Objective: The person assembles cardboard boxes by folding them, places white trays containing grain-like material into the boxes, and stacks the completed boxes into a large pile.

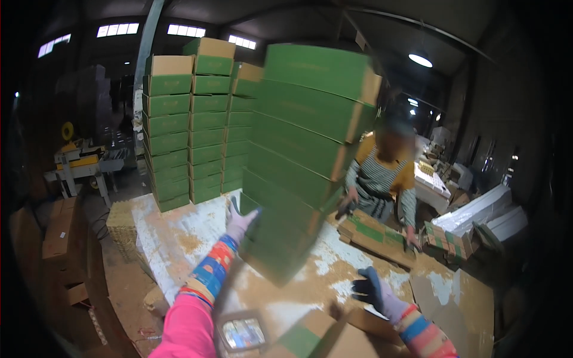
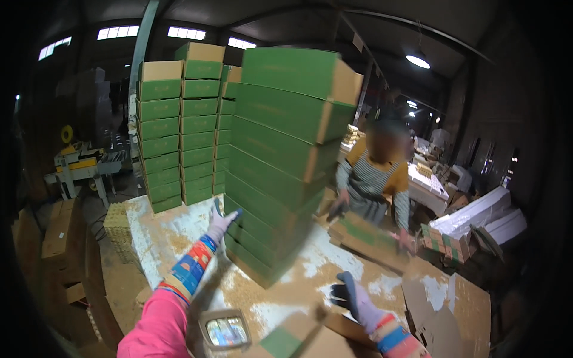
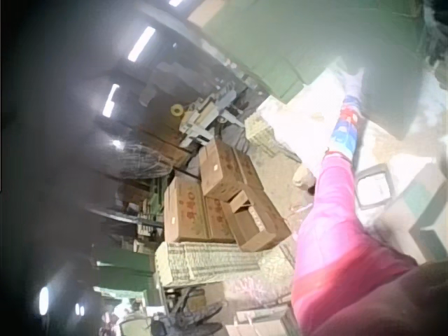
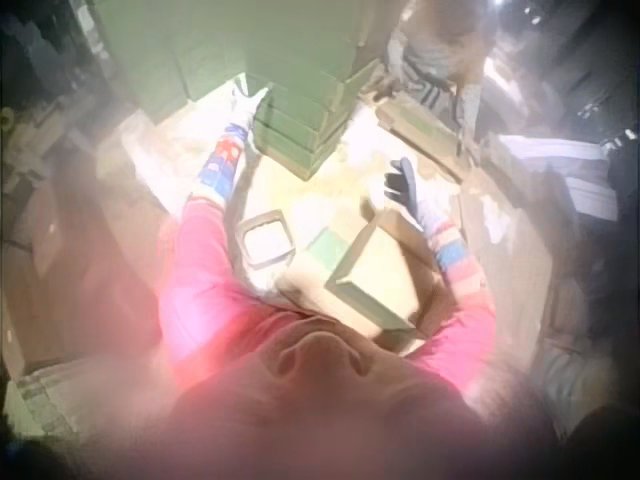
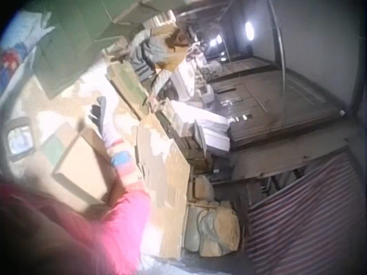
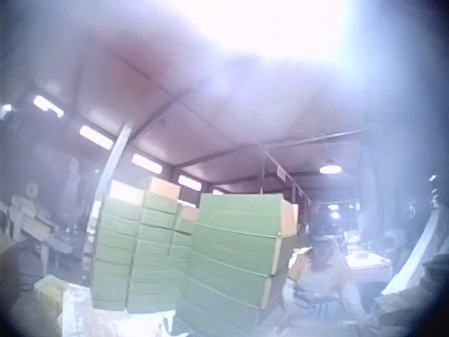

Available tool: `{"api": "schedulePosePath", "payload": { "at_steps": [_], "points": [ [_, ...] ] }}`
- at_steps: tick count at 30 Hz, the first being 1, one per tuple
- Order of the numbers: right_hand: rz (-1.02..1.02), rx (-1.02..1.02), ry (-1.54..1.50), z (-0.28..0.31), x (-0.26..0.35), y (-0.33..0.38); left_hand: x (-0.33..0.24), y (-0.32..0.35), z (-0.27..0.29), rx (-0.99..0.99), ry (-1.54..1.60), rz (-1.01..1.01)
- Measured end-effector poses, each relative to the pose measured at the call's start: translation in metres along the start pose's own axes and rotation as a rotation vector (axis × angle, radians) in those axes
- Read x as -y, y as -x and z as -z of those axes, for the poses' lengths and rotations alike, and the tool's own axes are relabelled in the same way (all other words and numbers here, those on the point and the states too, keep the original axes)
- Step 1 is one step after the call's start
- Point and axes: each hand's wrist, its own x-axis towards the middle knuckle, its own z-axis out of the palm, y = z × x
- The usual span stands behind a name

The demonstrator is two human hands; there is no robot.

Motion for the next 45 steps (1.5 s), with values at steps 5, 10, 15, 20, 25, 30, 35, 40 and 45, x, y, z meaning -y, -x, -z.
{"api": "schedulePosePath", "payload": {
  "at_steps": [5,10,15,20,25,30,35,40,45],
  "points": [
    [-0.523,-0.190,-0.038,-0.077,-0.052,-0.196,0.055,-0.018,-0.034,0.109,0.332,-0.202],
    [-0.445,-0.210,-0.124,-0.151,-0.094,-0.285,0.072,-0.026,-0.015,0.213,0.299,-0.287],
    [-0.407,-0.104,-0.182,-0.217,-0.099,-0.326,0.075,-0.070,0.017,0.153,0.430,-0.243],
    [-0.385,0.008,-0.236,-0.292,-0.111,-0.361,0.122,-0.128,0.063,0.060,0.404,-0.248],
    [-0.382,0.118,-0.298,-0.385,-0.132,-0.390,0.178,-0.183,0.136,0.003,0.410,-0.219],
    [-0.424,0.210,-0.425,-0.472,-0.147,-0.410,0.199,-0.225,0.197,-0.039,0.469,-0.032],
    [-0.568,0.199,-0.214,-0.532,-0.127,-0.392,0.207,-0.225,0.209,-0.006,0.567,-0.084],
    [-0.384,0.435,-0.139,-0.530,-0.106,-0.331,0.209,-0.197,0.211,0.034,0.563,0.010],
    [0.333,0.830,0.505,-0.426,-0.042,-0.230,0.153,-0.128,0.211,-0.125,0.318,-0.152]
  ]
}}
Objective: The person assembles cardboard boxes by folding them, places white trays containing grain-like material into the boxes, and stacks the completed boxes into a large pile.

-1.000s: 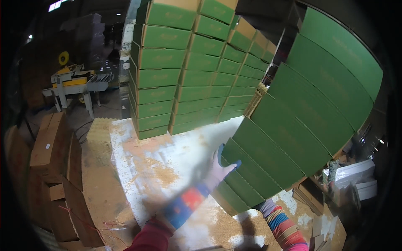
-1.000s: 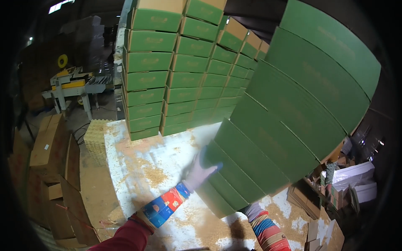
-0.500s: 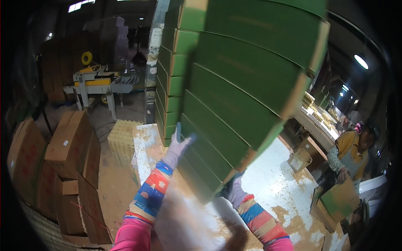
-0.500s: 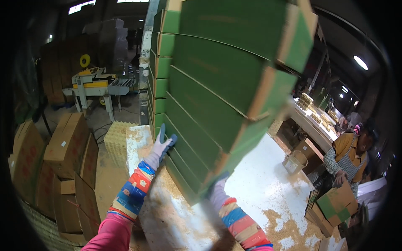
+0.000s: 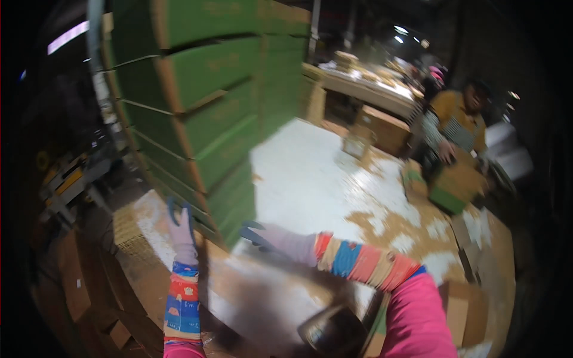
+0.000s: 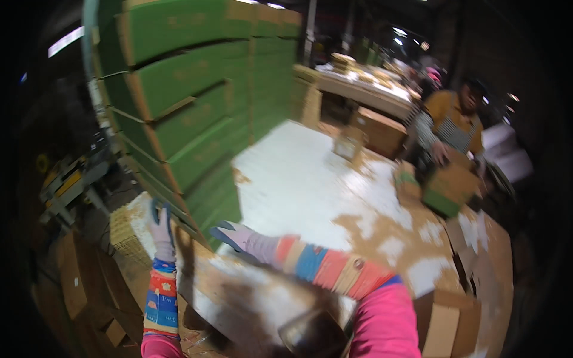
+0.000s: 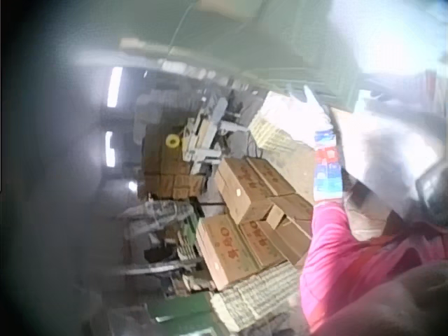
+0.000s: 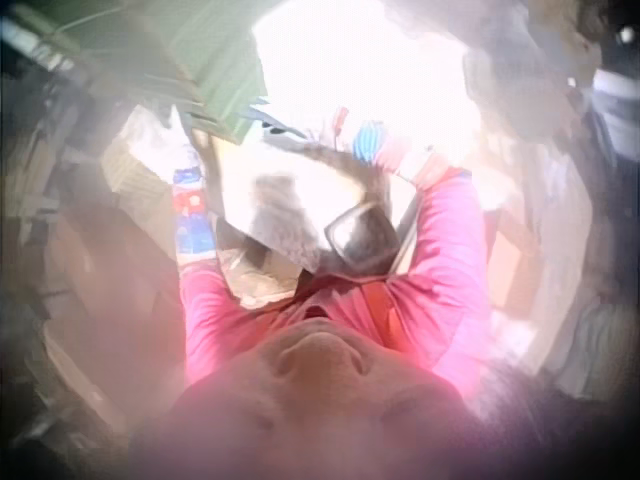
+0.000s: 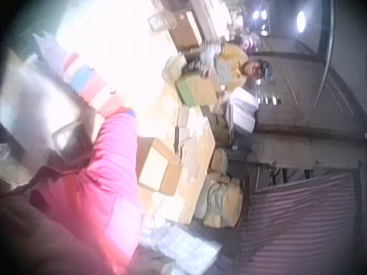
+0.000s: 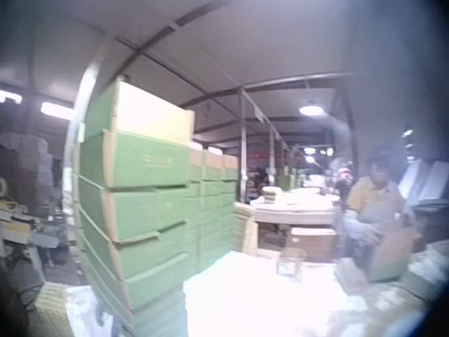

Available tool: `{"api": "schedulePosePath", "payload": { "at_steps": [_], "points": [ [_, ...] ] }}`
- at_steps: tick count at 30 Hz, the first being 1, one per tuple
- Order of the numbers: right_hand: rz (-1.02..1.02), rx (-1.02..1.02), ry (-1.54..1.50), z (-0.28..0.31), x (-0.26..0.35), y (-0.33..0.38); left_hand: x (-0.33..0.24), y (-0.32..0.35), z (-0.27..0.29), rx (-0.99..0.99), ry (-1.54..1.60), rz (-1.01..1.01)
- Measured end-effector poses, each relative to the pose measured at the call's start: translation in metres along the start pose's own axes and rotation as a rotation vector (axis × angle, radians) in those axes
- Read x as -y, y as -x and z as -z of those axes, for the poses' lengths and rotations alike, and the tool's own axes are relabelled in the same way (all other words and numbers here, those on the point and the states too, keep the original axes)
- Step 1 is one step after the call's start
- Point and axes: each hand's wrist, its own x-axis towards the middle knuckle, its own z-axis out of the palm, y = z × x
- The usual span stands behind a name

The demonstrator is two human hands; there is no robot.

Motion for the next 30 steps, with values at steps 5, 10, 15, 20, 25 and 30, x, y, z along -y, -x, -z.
{"api": "schedulePosePath", "payload": {
  "at_steps": [5,10,15,20,25,30],
  "points": [
    [0.095,-0.194,0.224,0.066,0.112,0.231,-0.101,0.173,-0.059,0.523,0.233,-0.077],
    [-0.118,-0.976,0.443,0.075,0.146,0.518,-0.155,0.359,-0.132,1.246,0.495,0.145],
    [-0.839,-1.318,0.424,0.009,0.067,0.750,-0.152,0.463,-0.176,1.073,0.718,1.275],
    [-0.509,-1.154,-0.561,-0.060,-0.043,0.788,-0.154,0.506,-0.219,1.221,0.677,1.222],
    [-0.447,-0.854,-0.202,-0.043,-0.102,0.740,-0.195,0.525,-0.223,1.385,0.096,0.648],
    [-0.286,-0.873,-0.446,-0.032,-0.096,0.730,-0.225,0.531,-0.201,1.281,0.218,0.573]
  ]
}}
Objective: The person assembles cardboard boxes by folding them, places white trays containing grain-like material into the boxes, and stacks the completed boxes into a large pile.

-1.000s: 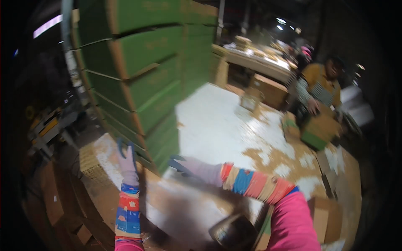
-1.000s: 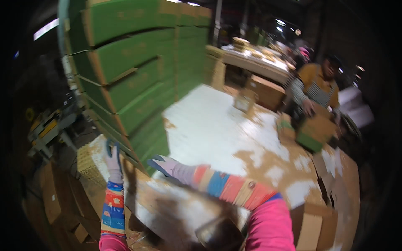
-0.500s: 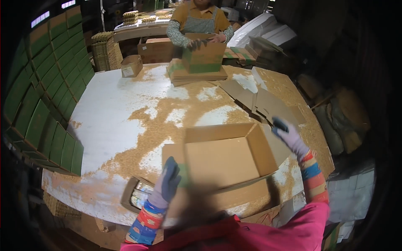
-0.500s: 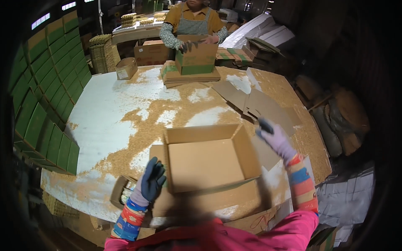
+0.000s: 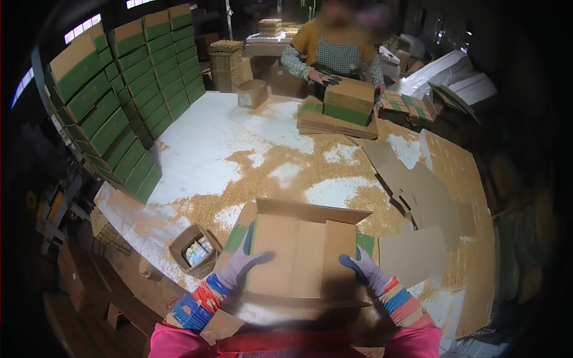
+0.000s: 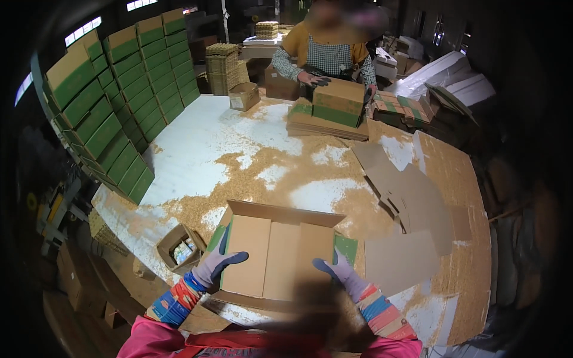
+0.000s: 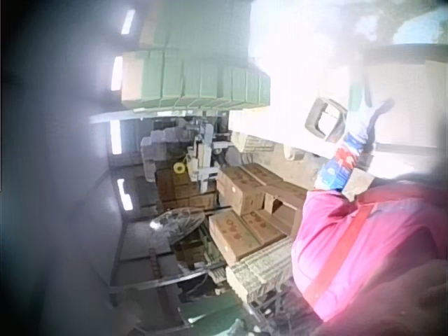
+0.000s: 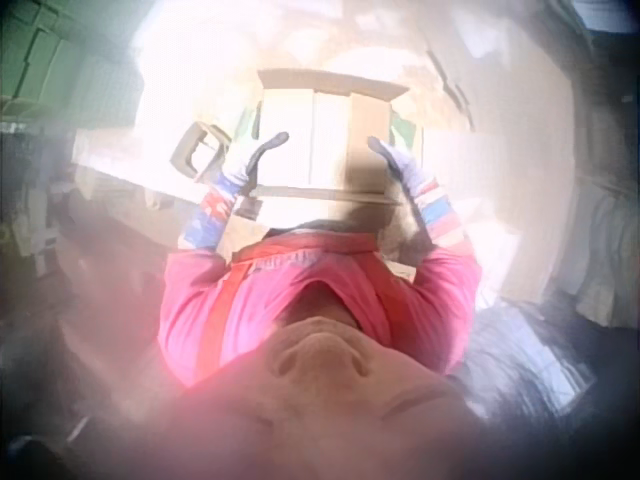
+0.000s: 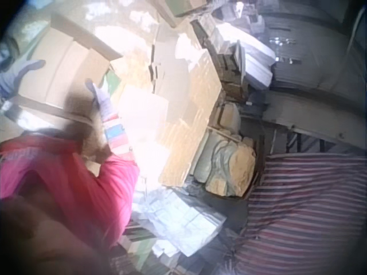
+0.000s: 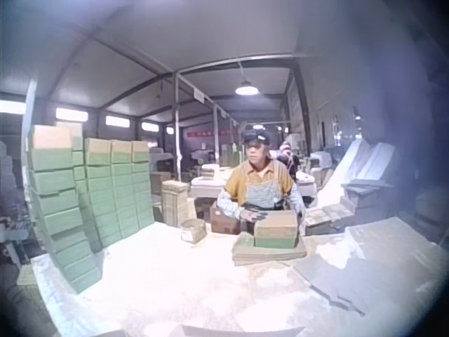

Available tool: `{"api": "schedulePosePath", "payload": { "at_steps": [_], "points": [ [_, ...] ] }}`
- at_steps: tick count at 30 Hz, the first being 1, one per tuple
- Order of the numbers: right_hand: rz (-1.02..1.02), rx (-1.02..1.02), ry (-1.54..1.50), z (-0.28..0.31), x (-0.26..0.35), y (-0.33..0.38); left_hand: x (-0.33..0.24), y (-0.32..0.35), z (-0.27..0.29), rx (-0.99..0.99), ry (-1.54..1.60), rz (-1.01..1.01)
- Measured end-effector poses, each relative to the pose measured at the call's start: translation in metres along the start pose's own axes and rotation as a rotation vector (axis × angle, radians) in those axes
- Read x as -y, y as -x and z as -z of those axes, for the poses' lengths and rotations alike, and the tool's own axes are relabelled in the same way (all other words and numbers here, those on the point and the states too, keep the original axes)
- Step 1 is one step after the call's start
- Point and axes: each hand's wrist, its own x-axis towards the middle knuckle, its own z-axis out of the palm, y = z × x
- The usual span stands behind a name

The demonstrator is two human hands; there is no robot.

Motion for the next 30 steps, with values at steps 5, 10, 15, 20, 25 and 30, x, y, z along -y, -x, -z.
{"api": "schedulePosePath", "payload": {
  "at_steps": [5,10,15,20,25,30],
  "points": [
    [0.094,-0.162,-0.441,0.005,0.039,-0.021,0.007,-0.042,0.018,-0.011,-0.151,-0.439],
    [0.034,-0.222,-0.788,0.019,0.106,-0.049,-0.003,-0.069,0.086,-0.463,-0.077,-0.292],
    [0.092,-0.033,-0.670,-0.044,0.132,-0.147,0.010,0.001,0.132,-0.840,-0.773,-0.379],
    [0.198,0.065,-0.470,-0.174,0.101,-0.334,0.064,0.094,0.152,-1.189,-0.903,-0.223],
    [0.120,0.068,-0.456,-0.288,0.042,-0.460,0.086,0.159,0.149,-1.260,-0.681,0.140],
    [0.154,0.114,-0.153,-0.257,-0.006,-0.483,0.078,0.171,0.111,-1.055,-0.910,-0.141]
  ]
}}
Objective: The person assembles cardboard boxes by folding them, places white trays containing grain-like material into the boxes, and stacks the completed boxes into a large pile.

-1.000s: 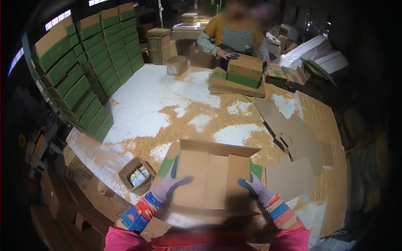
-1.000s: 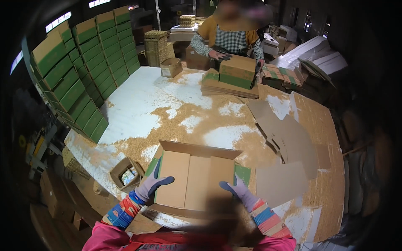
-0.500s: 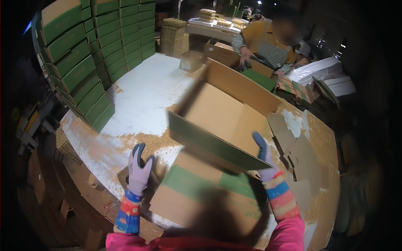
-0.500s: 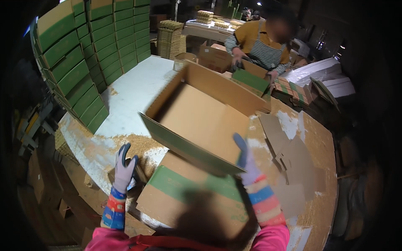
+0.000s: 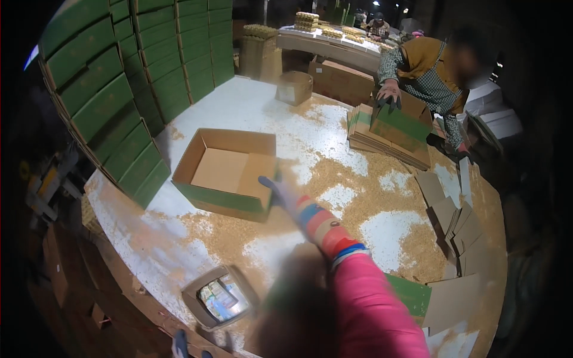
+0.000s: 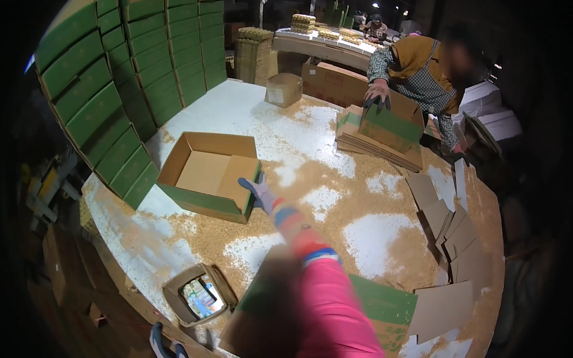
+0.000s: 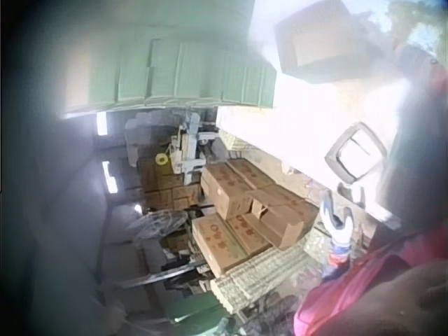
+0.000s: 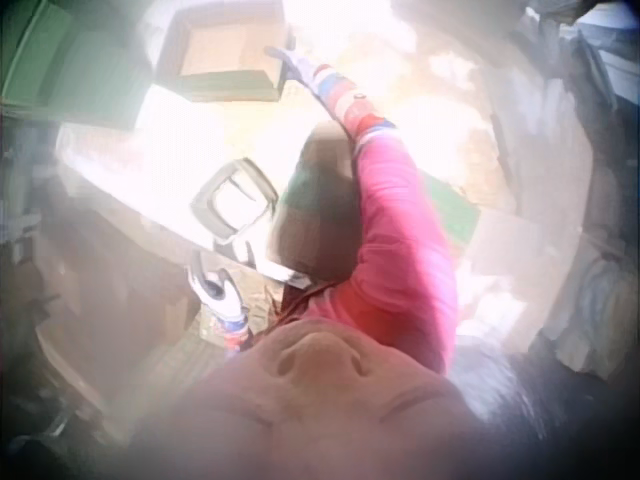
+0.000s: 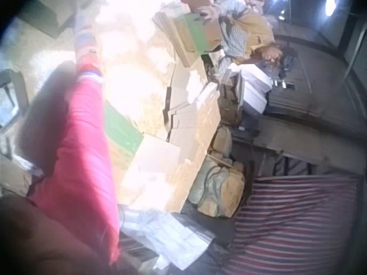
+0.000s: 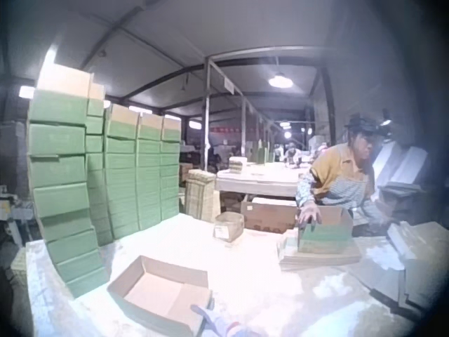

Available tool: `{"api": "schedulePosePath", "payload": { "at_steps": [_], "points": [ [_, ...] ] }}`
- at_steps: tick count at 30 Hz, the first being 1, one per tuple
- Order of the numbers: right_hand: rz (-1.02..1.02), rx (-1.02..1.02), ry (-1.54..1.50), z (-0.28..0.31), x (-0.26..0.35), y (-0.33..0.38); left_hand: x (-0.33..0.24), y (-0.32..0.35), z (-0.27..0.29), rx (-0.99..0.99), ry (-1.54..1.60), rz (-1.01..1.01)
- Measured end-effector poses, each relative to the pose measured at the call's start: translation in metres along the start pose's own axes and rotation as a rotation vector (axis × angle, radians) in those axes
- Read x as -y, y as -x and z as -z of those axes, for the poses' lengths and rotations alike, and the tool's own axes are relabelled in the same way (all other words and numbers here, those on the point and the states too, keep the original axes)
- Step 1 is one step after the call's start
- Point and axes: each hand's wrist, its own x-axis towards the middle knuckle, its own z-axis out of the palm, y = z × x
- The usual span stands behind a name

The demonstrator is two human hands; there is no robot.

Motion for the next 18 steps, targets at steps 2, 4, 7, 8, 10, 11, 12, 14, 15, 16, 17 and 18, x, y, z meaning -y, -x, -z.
{"api": "schedulePosePath", "payload": {
  "at_steps": [2,4,7,8,10,11,12,14,15,16,17,18],
  "points": [
    [-0.080,0.069,-0.019,0.043,0.000,0.003,-0.018,0.005,-0.011,0.126,0.089,-0.100],
    [-0.103,0.111,-0.069,0.089,0.005,0.016,-0.037,0.006,-0.027,0.250,0.031,-0.173],
    [-0.083,-0.003,-0.085,0.165,0.021,0.055,-0.064,0.009,-0.054,0.367,0.548,0.443],
    [-0.117,-0.017,-0.111,0.193,0.029,0.076,-0.068,0.009,-0.064,0.326,0.504,0.412],
    [-0.182,-0.081,-0.165,0.249,0.041,0.128,-0.073,0.014,-0.079,0.373,0.448,0.428],
    [-0.168,-0.083,-0.194,0.278,0.044,0.158,-0.072,0.018,-0.085,0.385,0.379,0.457],
    [-0.179,-0.134,-0.168,0.308,0.046,0.190,-0.070,0.024,-0.089,0.316,0.649,0.628],
    [-0.165,-0.200,-0.114,0.360,0.042,0.252,-0.065,0.036,-0.095,0.276,0.605,0.494],
    [-0.155,-0.250,-0.091,0.381,0.039,0.275,-0.062,0.040,-0.098,0.285,0.698,0.499],
    [-0.095,-0.223,-0.111,0.399,0.037,0.302,-0.066,0.051,-0.098,0.346,0.665,0.590],
    [-0.150,-0.354,0.189,0.414,0.040,0.318,-0.069,0.057,-0.100,0.384,0.674,0.622],
    [-0.210,-0.444,0.445,0.426,0.051,0.332,-0.079,0.066,-0.100,0.412,0.720,0.627]
  ]
}}
